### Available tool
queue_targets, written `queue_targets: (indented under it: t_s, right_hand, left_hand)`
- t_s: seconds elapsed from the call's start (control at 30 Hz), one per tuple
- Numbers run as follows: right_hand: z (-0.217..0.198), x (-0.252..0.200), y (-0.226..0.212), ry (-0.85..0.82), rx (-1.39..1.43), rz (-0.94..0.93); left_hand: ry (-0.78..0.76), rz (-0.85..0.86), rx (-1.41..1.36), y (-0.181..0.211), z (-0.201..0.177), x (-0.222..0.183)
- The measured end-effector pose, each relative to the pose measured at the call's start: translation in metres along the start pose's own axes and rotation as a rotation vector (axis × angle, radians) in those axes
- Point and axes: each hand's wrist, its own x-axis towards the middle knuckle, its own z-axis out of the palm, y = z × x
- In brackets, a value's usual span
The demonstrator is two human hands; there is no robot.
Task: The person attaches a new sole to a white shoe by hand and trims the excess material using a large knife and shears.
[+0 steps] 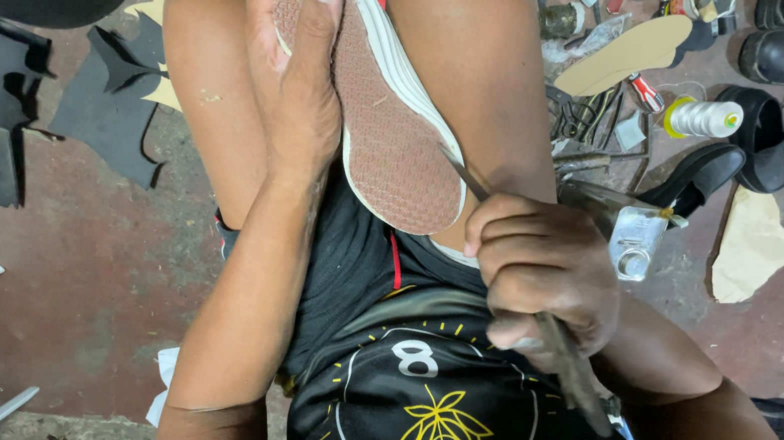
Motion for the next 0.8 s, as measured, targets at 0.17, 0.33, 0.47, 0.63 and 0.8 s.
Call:
queue_targets:
  t_s: [0.17,0.33,0.47,0.63,0.8]
  right_hand:
    - [0.002,0.006,-0.003,-0.02,-0.052,-0.008]
    - [0.001,0.013,-0.003,-0.084,-0.068,-0.026]
    - [0.001,0.016,-0.003,-0.102,-0.079,-0.038]
    - [0.0,0.017,-0.006,-0.115,-0.094,0.022]
    - [-0.003,0.021,-0.003,-0.133,-0.106,0.012]
  left_hand:
    - [0.001,-0.012,-0.012,-0.003,-0.001,0.0]
    - [0.008,-0.022,0.024,-0.002,-0.003,-0.002]
    - [-0.001,-0.007,-0.008,-0.003,-0.002,-0.001]
    - [-0.005,0.001,0.048,-0.004,-0.003,0.001]
    - [0.014,-0.02,0.055,-0.003,-0.001,0.001]
